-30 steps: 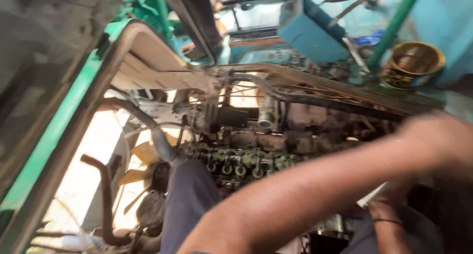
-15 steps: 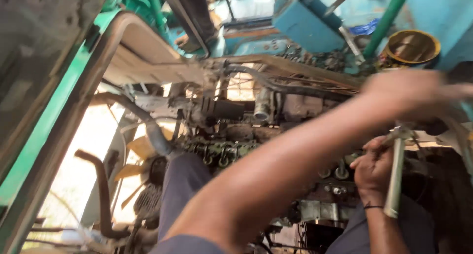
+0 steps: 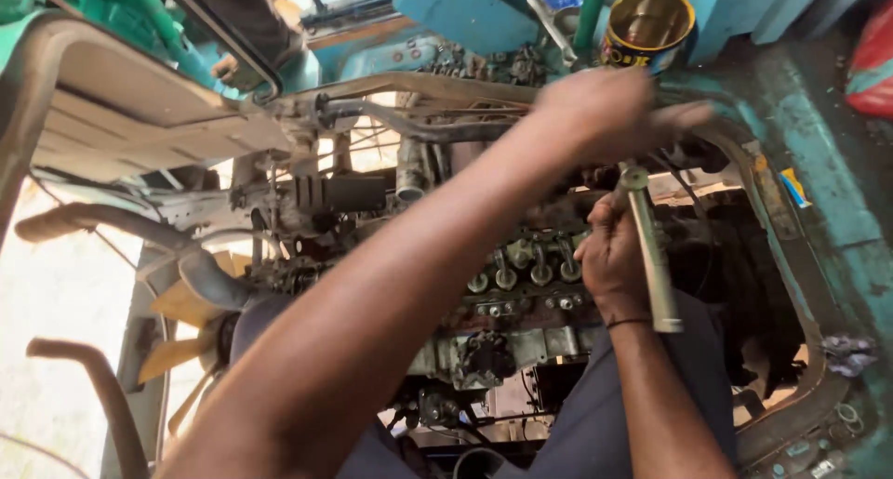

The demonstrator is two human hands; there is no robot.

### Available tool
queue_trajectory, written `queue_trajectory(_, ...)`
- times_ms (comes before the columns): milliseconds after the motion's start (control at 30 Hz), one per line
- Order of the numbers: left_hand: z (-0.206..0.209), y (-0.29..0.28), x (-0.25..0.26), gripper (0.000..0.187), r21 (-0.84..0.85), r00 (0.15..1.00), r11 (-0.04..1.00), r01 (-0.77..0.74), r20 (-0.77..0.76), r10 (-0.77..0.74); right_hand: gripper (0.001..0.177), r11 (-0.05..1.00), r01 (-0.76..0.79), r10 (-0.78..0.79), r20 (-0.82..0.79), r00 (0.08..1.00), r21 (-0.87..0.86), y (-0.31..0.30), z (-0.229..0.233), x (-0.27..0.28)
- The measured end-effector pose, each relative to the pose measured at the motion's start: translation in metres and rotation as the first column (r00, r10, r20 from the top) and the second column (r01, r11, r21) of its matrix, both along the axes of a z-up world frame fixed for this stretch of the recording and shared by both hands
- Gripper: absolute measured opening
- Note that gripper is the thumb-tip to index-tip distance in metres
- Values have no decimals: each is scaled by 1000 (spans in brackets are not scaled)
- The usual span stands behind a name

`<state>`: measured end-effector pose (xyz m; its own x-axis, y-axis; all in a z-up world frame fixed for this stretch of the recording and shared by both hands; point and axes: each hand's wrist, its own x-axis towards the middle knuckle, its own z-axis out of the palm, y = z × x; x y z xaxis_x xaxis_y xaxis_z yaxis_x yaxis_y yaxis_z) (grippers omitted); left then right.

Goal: Adjusting engine components using a socket wrench inside a truck's engine bay.

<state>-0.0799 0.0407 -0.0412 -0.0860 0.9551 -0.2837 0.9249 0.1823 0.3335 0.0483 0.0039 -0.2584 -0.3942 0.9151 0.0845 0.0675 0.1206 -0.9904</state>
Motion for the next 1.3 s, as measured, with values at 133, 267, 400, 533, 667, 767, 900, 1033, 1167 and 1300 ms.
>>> queue_trajectory(133, -15, 19, 60, 94, 178, 989, 980, 90, 103, -110, 30, 999, 47, -46, -42, 998, 11, 2, -21, -5)
queue_trajectory(267, -29, -5, 75, 96, 143, 941, 961, 237, 214, -263, 23, 917, 39, -85, 99, 991, 398, 7, -47, -4)
queue_trajectory(400, 1, -36, 44, 92, -281, 975, 936, 211, 136, -179, 23, 774, -23, -190, 266, 945, 632, 12, -30, 10)
queue_trajectory(533, 7, -30, 15, 88, -148, 998, 987, -59, 25, 64, 34, 988, 66, -100, 258, 961, 137, -9, 54, 0)
queue_trajectory(667, 2, -19, 41, 89, 67, 981, 980, -185, -40, 188, 38, 977, 120, -156, 203, 967, 177, 7, 15, 0)
queue_trajectory(767, -15, -17, 57, 80, 257, 971, 940, -223, -32, 239, 34, 904, 151, -226, 148, 963, 400, 13, -3, 6)
queue_trajectory(900, -2, -28, 56, 62, 307, 941, 896, -320, -7, 339, 35, 865, 149, -216, 89, 972, 480, 12, 4, 9)
queue_trajectory(1033, 5, -40, 61, 49, 212, 899, 892, -400, -97, 426, 32, 934, 124, -164, 92, 982, 336, 30, -38, 18)
queue_trajectory(1167, -12, -49, 66, 43, 306, 903, 890, -338, -163, 398, 38, 1000, -4, 4, -80, 997, -2, 33, 15, 65)
queue_trajectory(1300, -13, -46, 68, 44, 395, 909, 864, -311, -141, 391, 80, 728, -401, 19, -568, 823, -556, 20, 136, 107)
